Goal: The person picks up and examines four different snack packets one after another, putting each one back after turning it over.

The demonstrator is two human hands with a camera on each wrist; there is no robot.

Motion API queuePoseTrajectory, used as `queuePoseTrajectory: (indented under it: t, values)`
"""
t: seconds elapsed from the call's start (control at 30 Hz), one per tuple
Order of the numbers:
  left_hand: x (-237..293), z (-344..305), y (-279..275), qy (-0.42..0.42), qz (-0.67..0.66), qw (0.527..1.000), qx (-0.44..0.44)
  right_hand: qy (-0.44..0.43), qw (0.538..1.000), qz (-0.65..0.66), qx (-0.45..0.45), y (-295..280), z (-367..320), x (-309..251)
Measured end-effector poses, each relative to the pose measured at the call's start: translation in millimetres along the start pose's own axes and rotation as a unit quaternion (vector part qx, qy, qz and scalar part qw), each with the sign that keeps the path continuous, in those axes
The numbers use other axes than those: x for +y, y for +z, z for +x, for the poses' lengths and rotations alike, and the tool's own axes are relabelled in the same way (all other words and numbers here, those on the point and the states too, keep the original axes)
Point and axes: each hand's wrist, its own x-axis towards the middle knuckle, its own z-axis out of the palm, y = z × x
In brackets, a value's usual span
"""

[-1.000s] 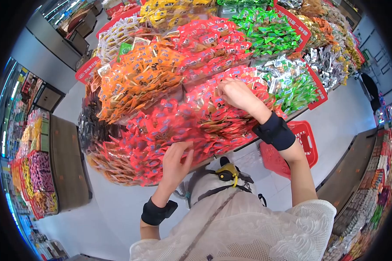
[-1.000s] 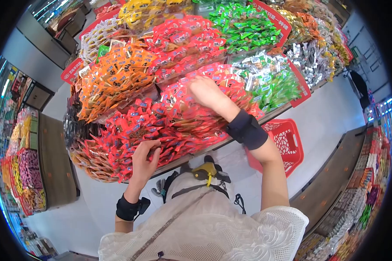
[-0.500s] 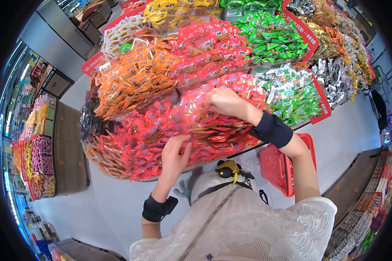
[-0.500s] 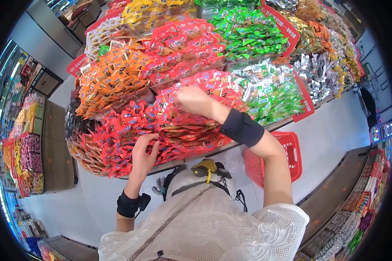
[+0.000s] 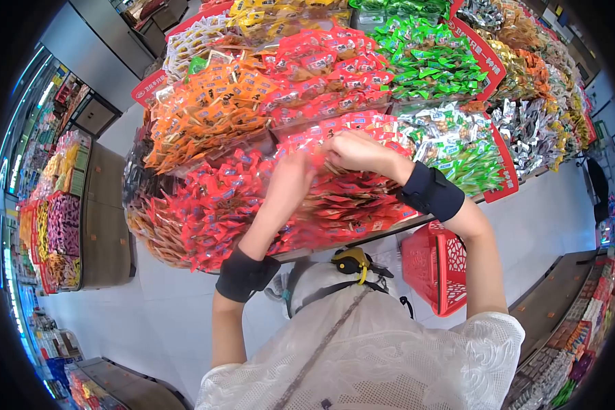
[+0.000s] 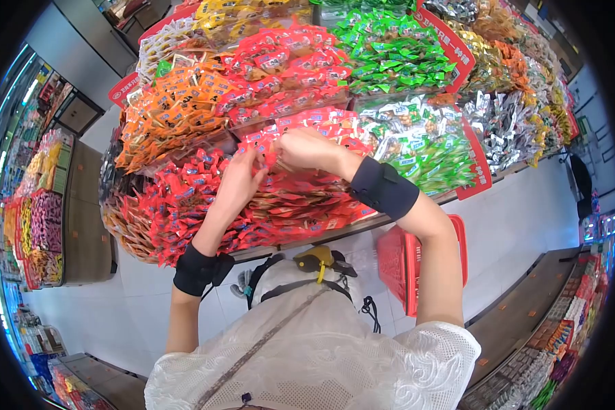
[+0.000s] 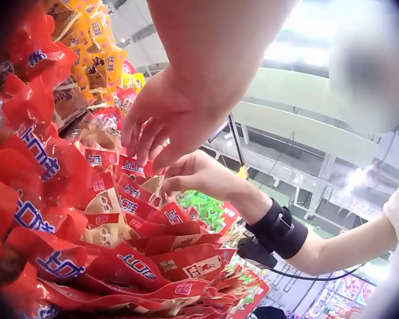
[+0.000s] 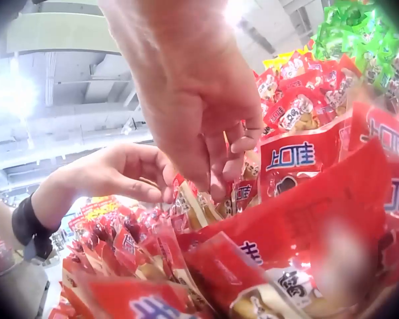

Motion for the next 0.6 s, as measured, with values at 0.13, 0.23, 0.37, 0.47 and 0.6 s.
queuePoseTrajectory:
  t: [0.13,0.23,0.37,0.47,0.6]
  values:
    - [8.4,4.8,-2.3,0.017,0.007,0.999,0.038,0.014,1.000,-0.019,-0.010,-0.2,3.5,-6.0]
    - [9.2,7.6,-0.8,0.016,0.011,0.999,0.036,0.028,0.997,-0.067,-0.040,-8.7,-0.3,-1.9]
    - [-0.6,11.0,2.0,-0.012,-0.017,0.998,-0.052,0.048,0.988,-0.099,-0.108,-24.1,-19.3,7.6]
    - [2.4,14.1,-0.6,0.000,0.011,0.996,-0.083,-0.002,0.994,-0.097,-0.053,-17.8,-25.4,13.4]
    - [-0.6,16.1,1.9,0.017,-0.005,0.996,-0.083,-0.060,0.994,-0.084,0.027,-11.2,-15.6,11.8]
